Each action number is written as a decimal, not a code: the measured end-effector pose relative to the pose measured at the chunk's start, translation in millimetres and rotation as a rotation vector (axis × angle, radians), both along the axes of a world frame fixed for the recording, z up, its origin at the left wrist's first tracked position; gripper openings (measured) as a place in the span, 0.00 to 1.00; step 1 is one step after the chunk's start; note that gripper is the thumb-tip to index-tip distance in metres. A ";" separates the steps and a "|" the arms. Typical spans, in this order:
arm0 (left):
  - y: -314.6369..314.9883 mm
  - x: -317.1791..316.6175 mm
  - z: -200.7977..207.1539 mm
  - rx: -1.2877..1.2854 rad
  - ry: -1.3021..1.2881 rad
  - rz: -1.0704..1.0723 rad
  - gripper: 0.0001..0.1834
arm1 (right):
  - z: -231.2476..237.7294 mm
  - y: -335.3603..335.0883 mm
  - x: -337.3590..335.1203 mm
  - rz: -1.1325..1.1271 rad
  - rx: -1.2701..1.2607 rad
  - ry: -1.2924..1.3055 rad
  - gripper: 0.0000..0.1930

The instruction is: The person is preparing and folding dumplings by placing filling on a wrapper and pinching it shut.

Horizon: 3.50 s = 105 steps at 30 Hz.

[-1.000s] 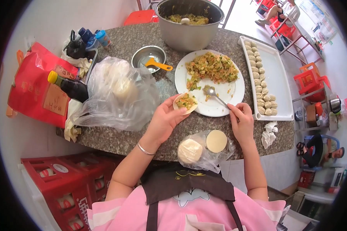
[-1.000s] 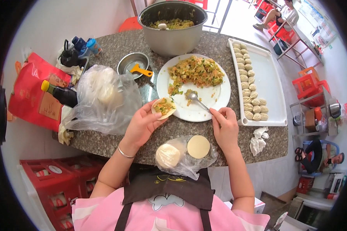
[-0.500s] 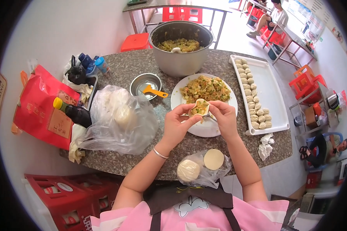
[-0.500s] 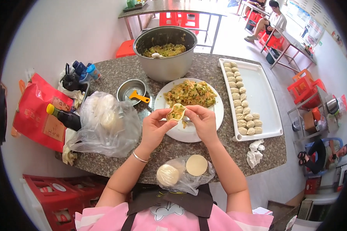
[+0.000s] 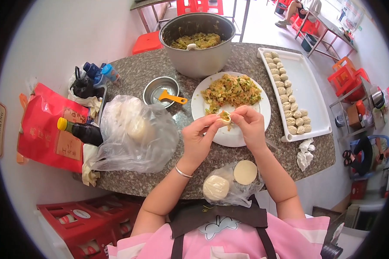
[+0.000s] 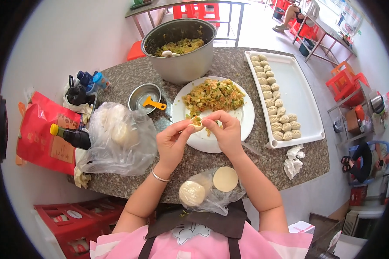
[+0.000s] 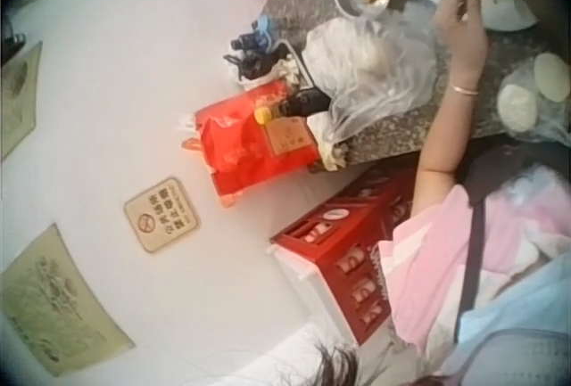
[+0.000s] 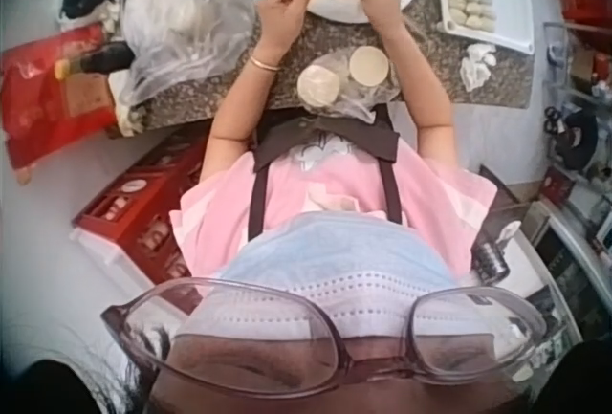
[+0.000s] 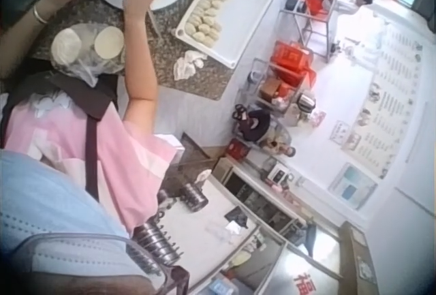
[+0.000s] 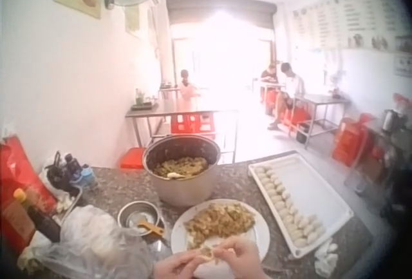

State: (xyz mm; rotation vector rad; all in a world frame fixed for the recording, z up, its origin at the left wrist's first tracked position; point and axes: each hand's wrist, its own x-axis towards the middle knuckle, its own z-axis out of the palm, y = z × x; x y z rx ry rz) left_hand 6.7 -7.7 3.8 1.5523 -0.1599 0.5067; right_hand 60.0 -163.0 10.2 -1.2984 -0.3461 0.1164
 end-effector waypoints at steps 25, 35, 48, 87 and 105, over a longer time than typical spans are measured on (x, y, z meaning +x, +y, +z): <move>2.0 0.6 0.6 -0.197 0.141 -0.090 0.06 | 11.9 -6.2 -5.4 -0.121 -0.423 -0.456 0.06; 2.5 -0.9 -0.8 -0.120 0.055 -0.204 0.06 | 17.0 -14.1 -0.7 -0.015 -0.437 -0.374 0.04; 4.7 0.8 2.0 -0.079 0.101 -0.222 0.09 | 13.8 -17.3 3.3 0.094 -0.391 -0.248 0.04; -2.0 -1.8 -5.3 -0.302 0.093 -0.104 0.08 | 4.5 0.0 -9.4 -0.134 -0.316 -0.394 0.04; 2.5 -1.4 -0.4 -0.213 0.183 -0.203 0.06 | 8.6 -4.5 -6.8 -0.109 -0.371 -0.397 0.04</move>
